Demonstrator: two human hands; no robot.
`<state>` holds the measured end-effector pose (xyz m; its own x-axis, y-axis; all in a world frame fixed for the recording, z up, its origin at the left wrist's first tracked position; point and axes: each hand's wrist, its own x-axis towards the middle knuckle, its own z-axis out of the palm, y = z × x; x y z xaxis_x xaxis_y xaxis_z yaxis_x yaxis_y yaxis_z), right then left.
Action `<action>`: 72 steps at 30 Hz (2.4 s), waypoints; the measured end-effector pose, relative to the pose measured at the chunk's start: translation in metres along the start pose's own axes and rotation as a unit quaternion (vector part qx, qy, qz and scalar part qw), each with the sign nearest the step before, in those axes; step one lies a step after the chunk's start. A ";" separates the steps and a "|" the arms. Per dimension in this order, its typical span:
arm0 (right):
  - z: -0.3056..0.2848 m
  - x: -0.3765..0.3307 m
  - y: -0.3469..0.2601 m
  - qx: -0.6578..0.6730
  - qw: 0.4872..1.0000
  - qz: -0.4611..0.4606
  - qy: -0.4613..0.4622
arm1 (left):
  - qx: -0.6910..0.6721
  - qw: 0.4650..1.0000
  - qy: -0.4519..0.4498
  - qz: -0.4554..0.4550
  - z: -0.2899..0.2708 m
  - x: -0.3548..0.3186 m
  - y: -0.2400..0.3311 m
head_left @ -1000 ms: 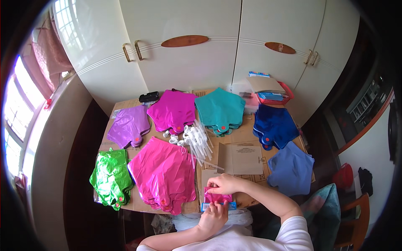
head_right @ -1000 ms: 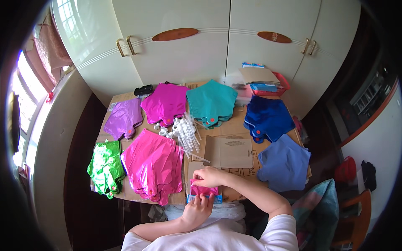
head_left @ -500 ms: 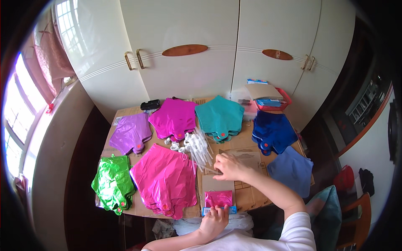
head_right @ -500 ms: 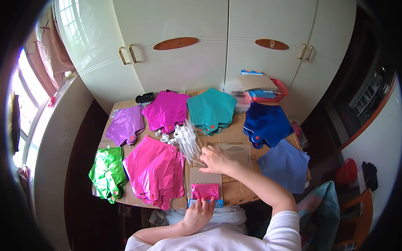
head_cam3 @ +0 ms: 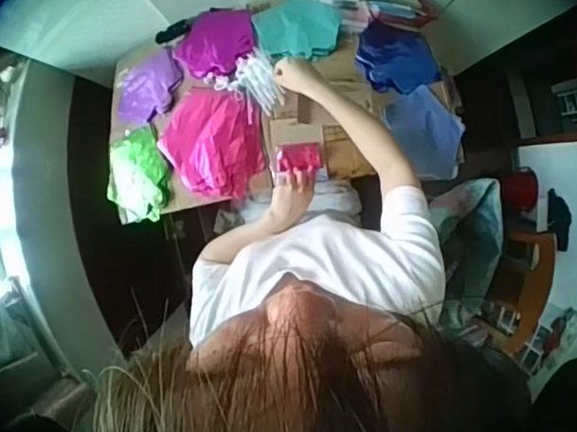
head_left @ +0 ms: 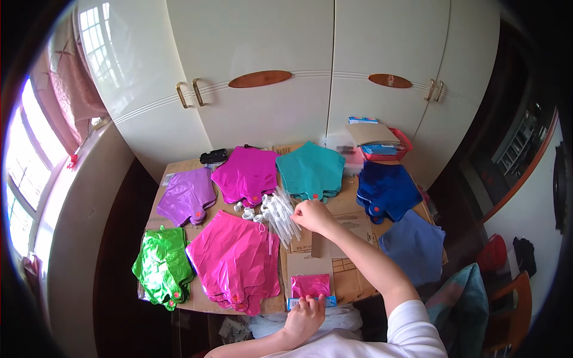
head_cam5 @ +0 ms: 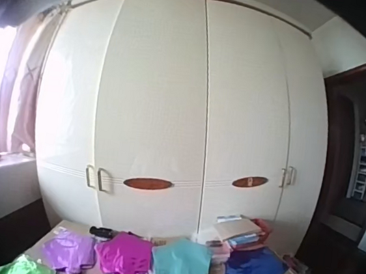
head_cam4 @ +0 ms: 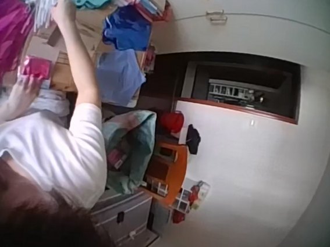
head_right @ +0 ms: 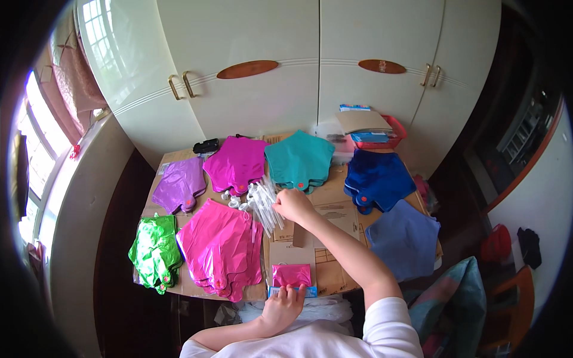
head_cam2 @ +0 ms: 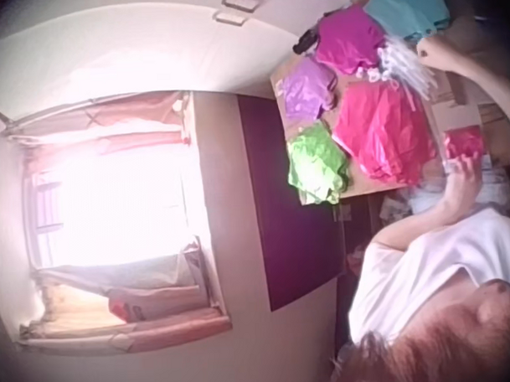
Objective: Packing foil balloons into clear plastic sleeves and then into cardboard boxes.
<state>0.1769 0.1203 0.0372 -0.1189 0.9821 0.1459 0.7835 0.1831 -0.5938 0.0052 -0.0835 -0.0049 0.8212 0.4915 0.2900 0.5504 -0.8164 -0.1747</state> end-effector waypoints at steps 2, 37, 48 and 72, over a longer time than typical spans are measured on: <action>0.003 0.006 0.013 -0.009 1.000 -0.001 0.002 | -0.012 1.000 0.006 0.005 -0.001 0.002 0.001; -0.016 -0.114 0.108 -0.336 0.919 -0.193 0.076 | -0.084 0.956 0.174 0.222 -0.019 0.018 -0.035; -0.048 -0.105 0.088 -0.088 0.992 -0.079 -0.042 | -0.027 0.974 0.102 0.198 0.009 0.039 -0.050; -0.012 -0.126 0.056 -0.290 0.931 -0.192 0.115 | -0.036 0.982 0.070 0.170 0.007 0.047 -0.038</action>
<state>0.2428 0.0066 -0.0048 -0.3761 0.8016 0.4648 0.9157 0.3983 0.0540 0.0240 -0.0268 0.0092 0.9244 0.1442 0.3531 0.2313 -0.9480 -0.2186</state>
